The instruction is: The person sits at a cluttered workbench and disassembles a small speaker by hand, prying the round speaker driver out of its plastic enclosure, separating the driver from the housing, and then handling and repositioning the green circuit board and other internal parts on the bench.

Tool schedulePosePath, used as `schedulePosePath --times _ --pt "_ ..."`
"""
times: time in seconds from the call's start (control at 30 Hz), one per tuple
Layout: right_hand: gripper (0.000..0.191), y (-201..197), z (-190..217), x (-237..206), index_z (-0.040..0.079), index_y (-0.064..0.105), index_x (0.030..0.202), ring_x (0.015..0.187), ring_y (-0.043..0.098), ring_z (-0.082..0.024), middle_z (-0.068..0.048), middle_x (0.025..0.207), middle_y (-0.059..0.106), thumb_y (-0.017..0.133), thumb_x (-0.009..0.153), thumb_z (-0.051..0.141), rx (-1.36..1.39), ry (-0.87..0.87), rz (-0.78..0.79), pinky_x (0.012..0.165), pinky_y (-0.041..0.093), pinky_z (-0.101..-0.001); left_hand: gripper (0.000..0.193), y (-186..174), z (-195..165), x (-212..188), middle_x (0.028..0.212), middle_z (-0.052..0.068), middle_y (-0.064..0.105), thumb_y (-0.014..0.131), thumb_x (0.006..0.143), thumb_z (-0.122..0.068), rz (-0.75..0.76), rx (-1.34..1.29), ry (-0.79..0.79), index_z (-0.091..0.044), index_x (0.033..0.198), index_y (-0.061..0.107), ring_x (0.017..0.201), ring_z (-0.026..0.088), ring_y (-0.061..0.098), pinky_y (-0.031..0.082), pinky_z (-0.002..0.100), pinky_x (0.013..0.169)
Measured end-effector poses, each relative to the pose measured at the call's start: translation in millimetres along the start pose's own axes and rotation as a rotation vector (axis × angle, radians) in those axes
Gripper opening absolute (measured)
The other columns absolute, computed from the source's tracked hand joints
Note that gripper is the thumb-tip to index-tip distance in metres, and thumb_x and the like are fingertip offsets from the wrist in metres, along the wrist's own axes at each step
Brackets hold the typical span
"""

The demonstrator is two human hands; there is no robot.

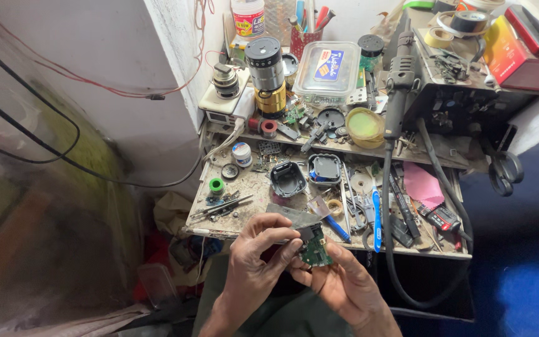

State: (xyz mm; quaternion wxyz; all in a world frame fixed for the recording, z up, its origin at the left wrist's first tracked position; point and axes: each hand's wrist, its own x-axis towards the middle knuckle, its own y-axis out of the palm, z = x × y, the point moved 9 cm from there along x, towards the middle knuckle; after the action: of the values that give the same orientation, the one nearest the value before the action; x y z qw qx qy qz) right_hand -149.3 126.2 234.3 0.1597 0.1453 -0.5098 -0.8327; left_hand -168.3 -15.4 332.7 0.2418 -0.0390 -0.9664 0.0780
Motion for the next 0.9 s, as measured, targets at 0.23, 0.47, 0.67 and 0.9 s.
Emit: schedulePosePath --times 0.23,0.47,0.67,0.9 --pt "0.046 5 5 1 -0.002 0.055 0.133 0.117 0.064 -0.031 -0.016 0.126 0.067 0.067 0.098 0.024 -0.033 -0.042 0.034 0.104 0.048 -0.0510 0.017 0 -6 -2 0.109 0.007 0.067 0.077 0.089 -0.002 0.028 0.036 0.016 -0.005 0.106 0.076 0.094 0.016 0.070 0.058 0.028 0.077" --pt "0.044 3 0 4 -0.003 0.057 0.130 0.120 0.064 -0.029 -0.016 0.126 0.067 0.067 0.097 0.023 0.000 -0.078 -0.015 0.109 0.046 -0.0533 0.024 -2 -12 -2 0.109 0.008 0.068 0.072 0.091 0.004 0.054 0.070 0.083 -0.005 0.114 0.073 0.093 0.017 0.071 0.059 0.028 0.078" --pt "0.039 1 3 4 0.000 0.060 0.123 0.115 0.065 -0.023 -0.013 0.118 0.069 0.071 0.093 0.023 -0.122 -0.130 -0.021 0.107 0.047 -0.0496 0.033 3 -7 -9 0.106 0.010 0.067 0.072 0.088 0.002 0.097 0.087 0.017 -0.004 0.121 0.071 0.085 0.017 0.070 0.058 0.028 0.071" --pt "0.035 -35 1 3 0.001 0.060 0.119 0.108 0.065 -0.018 -0.008 0.114 0.068 0.075 0.091 0.016 -0.242 -0.165 -0.137 0.104 0.049 -0.0447 0.032 5 -6 -13 0.103 0.010 0.067 0.072 0.092 -0.007 0.108 0.085 0.032 -0.001 0.124 0.069 0.084 0.017 0.069 0.058 0.029 0.072"
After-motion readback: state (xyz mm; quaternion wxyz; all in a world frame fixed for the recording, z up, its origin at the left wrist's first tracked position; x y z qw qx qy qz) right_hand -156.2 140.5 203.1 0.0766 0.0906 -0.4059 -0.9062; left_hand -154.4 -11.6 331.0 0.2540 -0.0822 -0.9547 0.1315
